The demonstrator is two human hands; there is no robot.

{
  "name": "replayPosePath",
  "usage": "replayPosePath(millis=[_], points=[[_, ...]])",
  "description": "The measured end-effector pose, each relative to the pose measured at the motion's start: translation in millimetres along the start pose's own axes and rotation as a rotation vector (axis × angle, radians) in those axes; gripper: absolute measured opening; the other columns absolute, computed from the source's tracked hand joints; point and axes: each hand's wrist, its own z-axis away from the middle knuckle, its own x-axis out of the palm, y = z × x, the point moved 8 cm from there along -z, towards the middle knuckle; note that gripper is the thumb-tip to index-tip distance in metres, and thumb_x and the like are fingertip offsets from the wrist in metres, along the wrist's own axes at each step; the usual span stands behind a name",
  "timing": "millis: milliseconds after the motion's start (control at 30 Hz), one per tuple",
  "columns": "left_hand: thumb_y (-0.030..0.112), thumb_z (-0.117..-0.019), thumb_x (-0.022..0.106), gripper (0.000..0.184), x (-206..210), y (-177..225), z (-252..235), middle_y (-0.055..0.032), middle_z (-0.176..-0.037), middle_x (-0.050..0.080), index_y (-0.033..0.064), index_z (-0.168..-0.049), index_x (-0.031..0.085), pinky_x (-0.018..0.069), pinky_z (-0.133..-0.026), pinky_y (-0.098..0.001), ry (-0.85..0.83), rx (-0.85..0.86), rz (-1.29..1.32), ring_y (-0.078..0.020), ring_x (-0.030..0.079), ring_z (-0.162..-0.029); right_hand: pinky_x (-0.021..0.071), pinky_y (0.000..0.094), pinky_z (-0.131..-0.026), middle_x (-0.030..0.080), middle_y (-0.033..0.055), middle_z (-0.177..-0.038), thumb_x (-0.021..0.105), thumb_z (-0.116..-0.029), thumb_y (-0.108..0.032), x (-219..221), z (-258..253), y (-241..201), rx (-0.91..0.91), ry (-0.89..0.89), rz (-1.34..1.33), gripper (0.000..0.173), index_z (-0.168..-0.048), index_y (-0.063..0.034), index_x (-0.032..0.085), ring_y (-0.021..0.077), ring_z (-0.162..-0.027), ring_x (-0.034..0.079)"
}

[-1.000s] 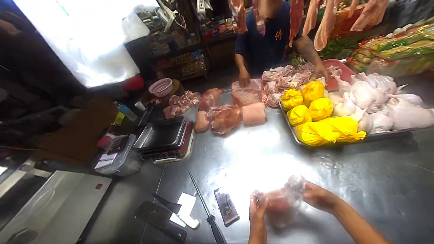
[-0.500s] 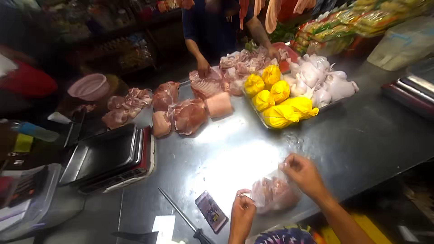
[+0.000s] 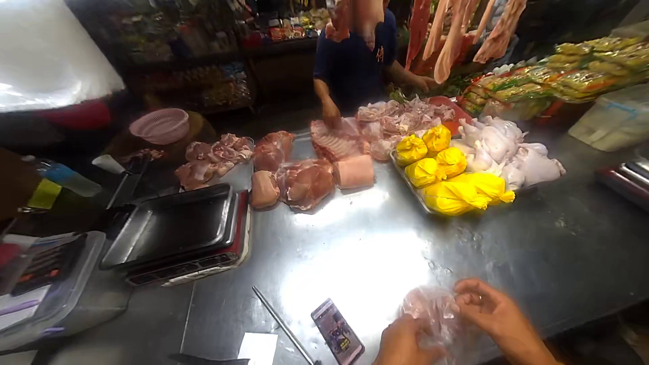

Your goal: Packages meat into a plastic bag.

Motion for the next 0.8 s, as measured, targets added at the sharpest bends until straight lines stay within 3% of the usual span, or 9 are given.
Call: replayPosePath(millis=[67,133,233,300,367,467,567,633,800], points=[[0.030,-0.0957,0.062,0.028,1,-3,-6,-0.0107,-0.101,0.071,0.0085,-0.108,0.075,0.0566,-0.087,-0.0488,0.093,0.054,0.044,-0.0249,0.069,-0.094,0.0594,0.0275,-0.055,0.070,0.0019,-0.075,0.079,-0.0762,-0.008,-8,0,-7,-0.039,0.058,-0.018,0.030,-0.105,-0.0078,0.069,0.0125,-0.059,0.067],[0.021,-0.0977,0.061,0.023,-11,-5,-2,-0.0085,-0.095,0.071,0.0035,-0.105,0.073,0.0587,-0.081,-0.0389,0.226,0.114,0.241,-0.0173,0.069,-0.086,0.0584,0.0260,-0.057,0.068,-0.0006,-0.079,0.075,-0.0807,-0.007,-24,5,-16,-0.043,0.148,-0.043,0.027,-0.107,-0.0076,0.067,0.0099,-0.062,0.065],[0.036,-0.0974,0.065,0.033,-27,-3,10,-0.0033,-0.094,0.069,0.0062,-0.108,0.071,0.0566,-0.073,-0.0298,0.283,0.095,0.356,-0.0106,0.066,-0.082,0.0575,0.0252,-0.059,0.068,0.0002,-0.077,0.070,-0.0843,-0.003,-46,19,-17,-0.006,0.299,-0.125,0.022,-0.105,-0.0067,0.065,0.0090,-0.061,0.064],[0.056,-0.0867,0.072,0.053,-24,8,15,-0.0026,-0.103,0.067,0.0100,-0.114,0.069,0.0546,-0.076,-0.0328,0.193,0.091,0.199,-0.0137,0.064,-0.090,0.0584,0.0262,-0.061,0.067,0.0022,-0.076,0.071,-0.0852,-0.001,-51,25,-14,-0.015,0.333,-0.164,0.020,-0.104,-0.0059,0.066,0.0102,-0.062,0.064],[0.064,-0.0787,0.077,0.069,-7,19,17,-0.0090,-0.116,0.066,0.0093,-0.120,0.069,0.0548,-0.090,-0.0448,0.064,0.105,-0.040,-0.0249,0.064,-0.105,0.0589,0.0265,-0.061,0.067,0.0038,-0.077,0.072,-0.0850,-0.001,-48,30,-12,-0.020,0.331,-0.176,0.020,-0.104,-0.0052,0.067,0.0112,-0.063,0.065],[0.041,-0.0942,0.068,0.037,10,18,14,-0.0094,-0.112,0.069,0.0098,-0.113,0.073,0.0499,-0.096,-0.0449,-0.026,0.080,-0.197,-0.0263,0.064,-0.108,0.0615,0.0281,-0.062,0.068,0.0052,-0.083,0.073,-0.0838,0.000,-41,34,-13,-0.038,0.320,-0.154,0.021,-0.103,-0.0043,0.067,0.0127,-0.067,0.067],[0.022,-0.0897,0.075,0.018,-22,10,20,-0.0021,-0.095,0.072,0.0069,-0.098,0.073,0.0561,-0.088,-0.0308,0.171,0.173,0.465,-0.0112,0.068,-0.093,0.0607,0.0255,-0.062,0.068,0.0031,-0.085,0.074,-0.0834,0.000,-35,34,-19,-0.079,0.317,-0.156,0.021,-0.103,-0.0046,0.068,0.0108,-0.068,0.067],[0.006,-0.0909,0.070,0.010,-42,13,28,-0.0056,-0.094,0.073,0.0028,-0.100,0.069,0.0573,-0.087,-0.0306,0.239,0.268,0.931,-0.0127,0.069,-0.090,0.0608,0.0250,-0.062,0.069,0.0026,-0.084,0.075,-0.0831,0.001,-22,33,-22,-0.087,0.299,-0.177,0.020,-0.101,-0.0045,0.068,0.0103,-0.068,0.067],[0.007,-0.1018,0.048,0.023,-39,39,41,-0.0028,-0.105,0.070,-0.0014,-0.121,0.056,0.0533,-0.095,-0.0289,0.132,0.342,1.029,-0.0076,0.066,-0.101,0.0641,0.0288,-0.068,0.074,0.0046,-0.093,0.072,-0.0891,-0.008,45,32,-31,-0.122,0.073,0.058,0.016,-0.104,-0.0024,0.069,0.0125,-0.075,0.072]])
